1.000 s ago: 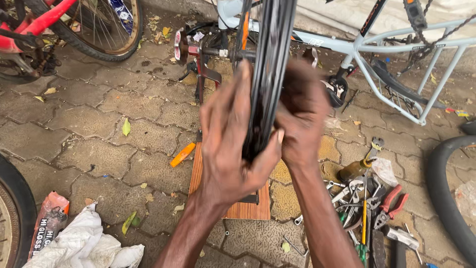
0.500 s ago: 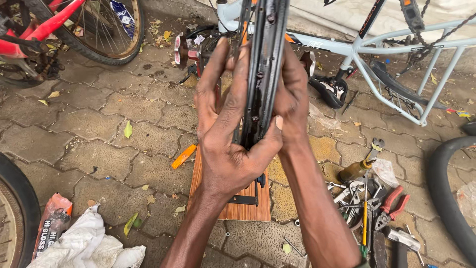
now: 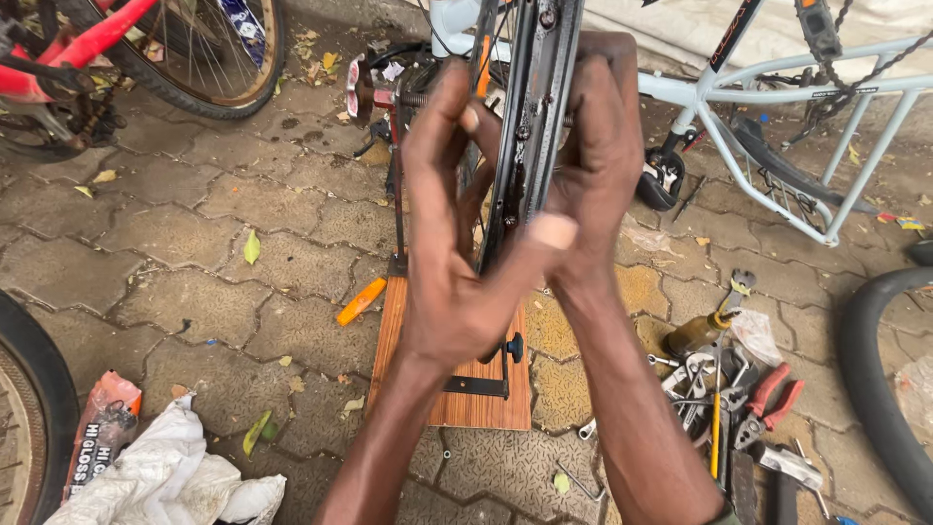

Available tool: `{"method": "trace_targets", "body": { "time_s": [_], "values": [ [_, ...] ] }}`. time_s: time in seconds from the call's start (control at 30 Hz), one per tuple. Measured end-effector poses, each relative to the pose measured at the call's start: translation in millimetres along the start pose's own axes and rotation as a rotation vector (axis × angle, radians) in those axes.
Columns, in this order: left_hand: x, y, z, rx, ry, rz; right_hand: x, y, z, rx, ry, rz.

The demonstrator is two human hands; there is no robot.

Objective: The person works on a bicycle wheel held in a repair stand, manipulating the tire and rim by hand and using a small tool on the rim area. They rotate the wheel, press and seat the tire against the rim, and pick up small parts and tools from the ground.

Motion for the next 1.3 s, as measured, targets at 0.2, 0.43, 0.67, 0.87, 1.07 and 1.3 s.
{"method": "trace_targets", "body": {
  "time_s": [0.2,0.43,0.67,0.87,1.07,1.3],
  "values": [
    [44,-23,10,0.088,0.046,0.125,22,6,25,0.181,0.137,0.053],
    [58,-65,24,0.541,-0.073,0.141,14,16,13,0.107,-0.231,-0.122],
    [27,-52,34,0.153,-0.265,-0.099,-20,15,16,0.044,-0.22,-0.41],
    [-20,52,23,0.08,-0.778,-0.319,-25,47,39,-0.033,-0.525,-0.394],
    [0,44,12,0.127,-0.884,-0.254,-37,80,13,0.108,-0.592,-0.546],
    [-25,-14,2,0.015,-0.733,-0.23,-81,41,-3,0.251,-0.703,-0.411]
  ]
}}
Point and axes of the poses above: each hand's wrist, its own y-axis away from the middle knuckle, its own z-axis out of the back of the hand, x = y × z, the point moved 5 cm from there along -y, towards the middle knuckle, and after that the axes turned 1 degree about -z, right-handed, at the moved point
